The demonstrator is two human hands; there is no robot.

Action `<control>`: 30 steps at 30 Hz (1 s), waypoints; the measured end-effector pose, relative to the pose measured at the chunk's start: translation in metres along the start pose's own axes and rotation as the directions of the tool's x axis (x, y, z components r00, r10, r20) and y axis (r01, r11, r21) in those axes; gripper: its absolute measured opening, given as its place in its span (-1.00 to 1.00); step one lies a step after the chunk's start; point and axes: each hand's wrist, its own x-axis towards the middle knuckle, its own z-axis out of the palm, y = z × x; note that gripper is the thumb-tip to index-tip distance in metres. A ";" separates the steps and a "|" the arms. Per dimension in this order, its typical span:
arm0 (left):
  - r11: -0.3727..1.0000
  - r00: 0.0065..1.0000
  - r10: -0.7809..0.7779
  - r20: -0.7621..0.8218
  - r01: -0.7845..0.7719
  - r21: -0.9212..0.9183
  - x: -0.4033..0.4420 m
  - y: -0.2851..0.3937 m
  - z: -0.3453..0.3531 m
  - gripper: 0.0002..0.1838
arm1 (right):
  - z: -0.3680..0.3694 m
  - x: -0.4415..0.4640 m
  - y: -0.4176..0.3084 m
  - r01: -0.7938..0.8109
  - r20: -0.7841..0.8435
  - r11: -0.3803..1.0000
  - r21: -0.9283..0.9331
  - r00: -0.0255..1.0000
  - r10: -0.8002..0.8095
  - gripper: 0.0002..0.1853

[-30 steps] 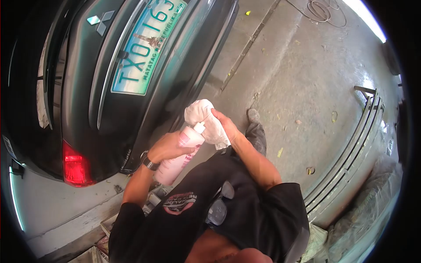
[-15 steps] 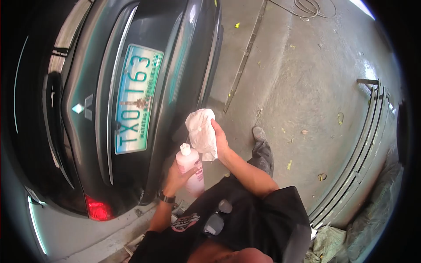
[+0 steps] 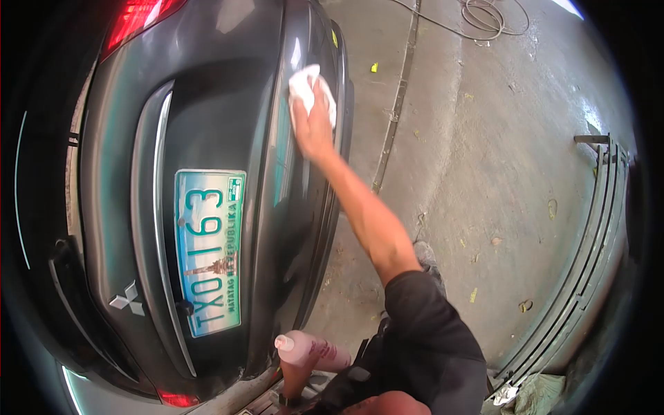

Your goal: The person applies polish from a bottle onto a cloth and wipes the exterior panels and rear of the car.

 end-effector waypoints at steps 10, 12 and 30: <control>0.998 0.997 -0.043 0.067 0.040 0.037 0.031 -0.034 0.009 -0.31 | -0.021 -0.112 0.051 -0.045 -0.091 0.993 0.110 0.994 0.055 -0.22; 0.995 0.999 0.011 0.045 -0.015 0.094 0.035 -0.034 0.004 -0.28 | -0.024 -0.130 0.034 -0.119 -0.062 0.985 0.128 0.990 0.127 -0.22; 0.999 0.996 -0.052 -0.070 0.051 -0.018 0.010 -0.077 -0.009 -0.21 | -0.023 0.077 0.098 -0.438 0.064 0.896 0.075 0.899 0.434 -0.25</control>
